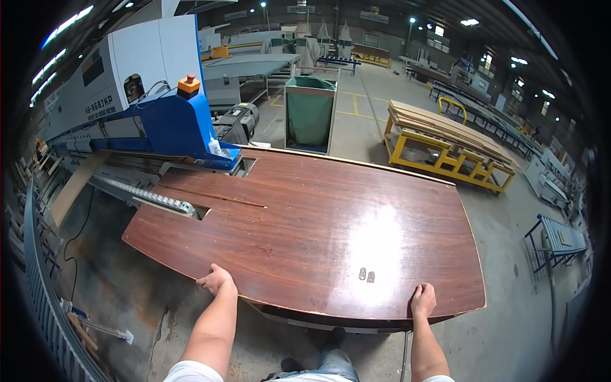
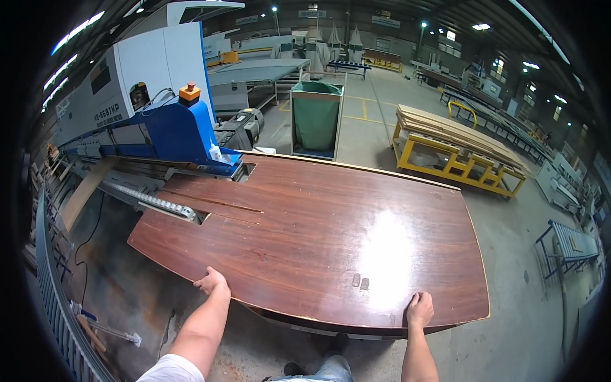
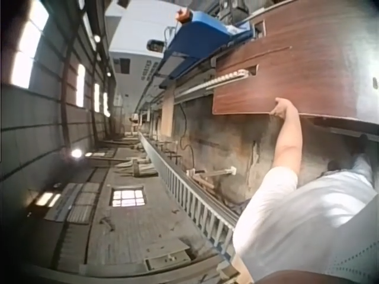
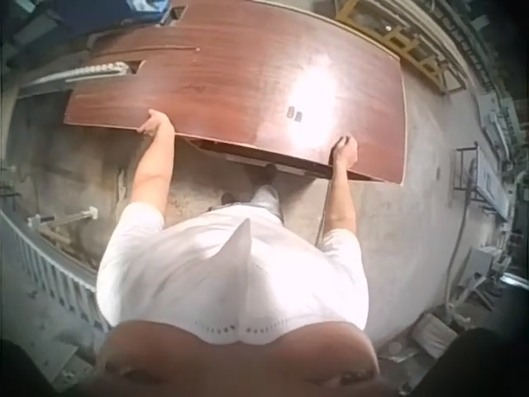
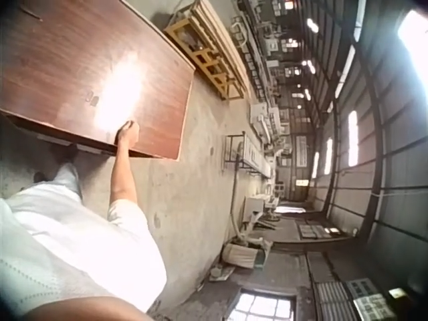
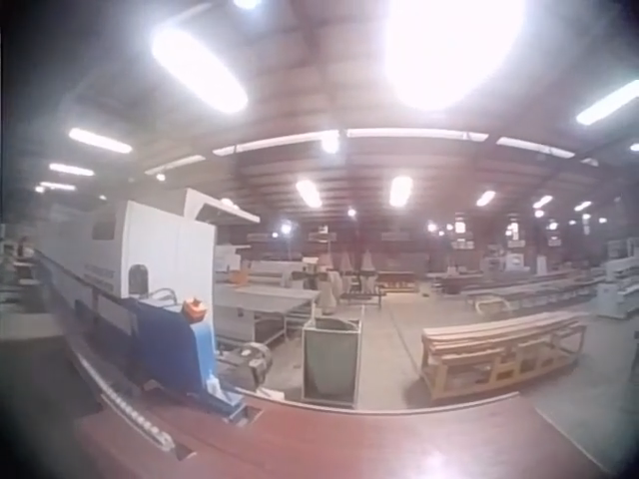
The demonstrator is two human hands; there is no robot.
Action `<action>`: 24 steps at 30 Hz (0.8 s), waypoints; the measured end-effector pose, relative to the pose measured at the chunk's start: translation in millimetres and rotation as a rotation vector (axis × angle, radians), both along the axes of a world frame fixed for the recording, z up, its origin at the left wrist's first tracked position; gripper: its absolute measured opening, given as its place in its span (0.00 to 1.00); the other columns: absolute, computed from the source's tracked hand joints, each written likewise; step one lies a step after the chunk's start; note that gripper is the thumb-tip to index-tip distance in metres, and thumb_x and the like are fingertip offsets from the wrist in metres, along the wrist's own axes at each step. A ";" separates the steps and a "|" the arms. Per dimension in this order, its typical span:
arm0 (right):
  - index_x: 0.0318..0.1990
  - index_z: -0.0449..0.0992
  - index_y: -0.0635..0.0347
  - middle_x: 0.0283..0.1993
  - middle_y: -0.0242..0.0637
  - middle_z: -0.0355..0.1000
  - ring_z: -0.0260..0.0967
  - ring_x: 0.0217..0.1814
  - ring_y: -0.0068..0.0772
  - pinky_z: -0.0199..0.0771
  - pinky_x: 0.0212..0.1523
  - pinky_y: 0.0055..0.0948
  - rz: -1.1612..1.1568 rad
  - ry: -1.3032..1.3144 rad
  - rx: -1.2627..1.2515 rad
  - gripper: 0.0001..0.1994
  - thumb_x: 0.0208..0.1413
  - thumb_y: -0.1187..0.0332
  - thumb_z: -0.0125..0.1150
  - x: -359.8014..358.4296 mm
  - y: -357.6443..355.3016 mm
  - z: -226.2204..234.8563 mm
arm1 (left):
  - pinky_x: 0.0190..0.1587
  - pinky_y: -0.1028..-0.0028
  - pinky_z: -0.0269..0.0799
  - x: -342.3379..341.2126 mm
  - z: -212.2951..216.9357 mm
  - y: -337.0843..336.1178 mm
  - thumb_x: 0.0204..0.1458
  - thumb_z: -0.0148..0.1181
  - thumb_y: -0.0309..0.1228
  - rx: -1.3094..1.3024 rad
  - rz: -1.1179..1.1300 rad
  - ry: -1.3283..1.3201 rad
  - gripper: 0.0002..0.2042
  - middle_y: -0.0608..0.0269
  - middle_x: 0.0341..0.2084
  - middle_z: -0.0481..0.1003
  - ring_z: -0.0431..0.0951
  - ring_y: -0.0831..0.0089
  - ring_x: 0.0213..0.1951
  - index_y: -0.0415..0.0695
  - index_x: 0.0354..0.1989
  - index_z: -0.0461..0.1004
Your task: The worker takes processed wooden panels from the outfeed table of a machine and places them onto a roller conveyor.
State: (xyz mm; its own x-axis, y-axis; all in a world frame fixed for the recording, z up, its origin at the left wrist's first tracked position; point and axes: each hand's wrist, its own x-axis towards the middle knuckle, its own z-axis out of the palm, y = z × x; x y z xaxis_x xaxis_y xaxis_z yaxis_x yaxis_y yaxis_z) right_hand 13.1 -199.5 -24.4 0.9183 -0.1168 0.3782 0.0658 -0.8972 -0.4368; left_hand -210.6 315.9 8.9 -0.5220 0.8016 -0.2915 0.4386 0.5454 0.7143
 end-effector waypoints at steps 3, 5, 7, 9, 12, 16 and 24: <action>0.33 0.73 0.58 0.35 0.42 0.73 0.71 0.39 0.48 0.70 0.39 0.42 -0.009 0.018 -0.004 0.08 0.54 0.63 0.58 -0.8 1.4 3.6 | 0.50 0.55 0.72 1.3 2.6 -1.6 0.50 0.55 0.44 0.006 0.020 0.012 0.34 0.34 0.48 0.68 0.73 0.43 0.48 0.33 0.59 0.51; 0.33 0.73 0.58 0.35 0.42 0.73 0.71 0.39 0.48 0.70 0.39 0.42 -0.015 0.035 -0.010 0.08 0.54 0.63 0.59 -1.1 2.1 3.9 | 0.50 0.55 0.72 1.2 1.0 -0.3 0.50 0.55 0.44 0.013 0.024 0.018 0.35 0.34 0.48 0.68 0.73 0.43 0.48 0.33 0.59 0.51; 0.33 0.73 0.58 0.35 0.41 0.73 0.71 0.39 0.48 0.70 0.39 0.42 -0.012 0.024 -0.001 0.08 0.54 0.63 0.58 -0.8 3.0 4.1 | 0.50 0.55 0.72 1.6 -2.9 2.8 0.50 0.56 0.44 0.020 0.047 0.032 0.36 0.34 0.48 0.68 0.73 0.43 0.48 0.33 0.60 0.50; 0.33 0.73 0.58 0.35 0.41 0.73 0.71 0.39 0.48 0.70 0.39 0.42 -0.010 0.007 -0.011 0.08 0.54 0.63 0.58 0.8 1.5 1.1 | 0.49 0.53 0.72 -0.4 -9.9 6.7 0.49 0.54 0.45 0.009 0.025 0.017 0.37 0.35 0.51 0.65 0.73 0.42 0.48 0.34 0.62 0.48; 0.33 0.74 0.57 0.36 0.40 0.73 0.71 0.39 0.47 0.70 0.39 0.41 -0.005 -0.005 -0.016 0.08 0.54 0.63 0.58 0.6 1.2 1.7 | 0.48 0.51 0.71 0.5 -11.8 7.1 0.49 0.53 0.45 -0.006 0.002 0.009 0.39 0.35 0.54 0.63 0.73 0.42 0.48 0.35 0.64 0.45; 0.35 0.75 0.56 0.37 0.39 0.73 0.71 0.40 0.47 0.71 0.40 0.41 0.003 -0.005 0.003 0.07 0.55 0.63 0.57 0.1 1.9 1.8 | 0.49 0.51 0.71 -0.5 -20.4 12.1 0.49 0.53 0.45 0.017 0.024 0.016 0.39 0.35 0.53 0.63 0.73 0.42 0.48 0.35 0.64 0.45; 0.35 0.76 0.56 0.38 0.40 0.73 0.71 0.41 0.47 0.71 0.40 0.41 -0.005 0.023 0.001 0.08 0.55 0.63 0.57 -3.6 7.0 9.8 | 0.51 0.54 0.71 0.1 -6.9 4.7 0.49 0.56 0.44 0.028 0.043 0.007 0.38 0.34 0.49 0.67 0.72 0.43 0.49 0.34 0.62 0.47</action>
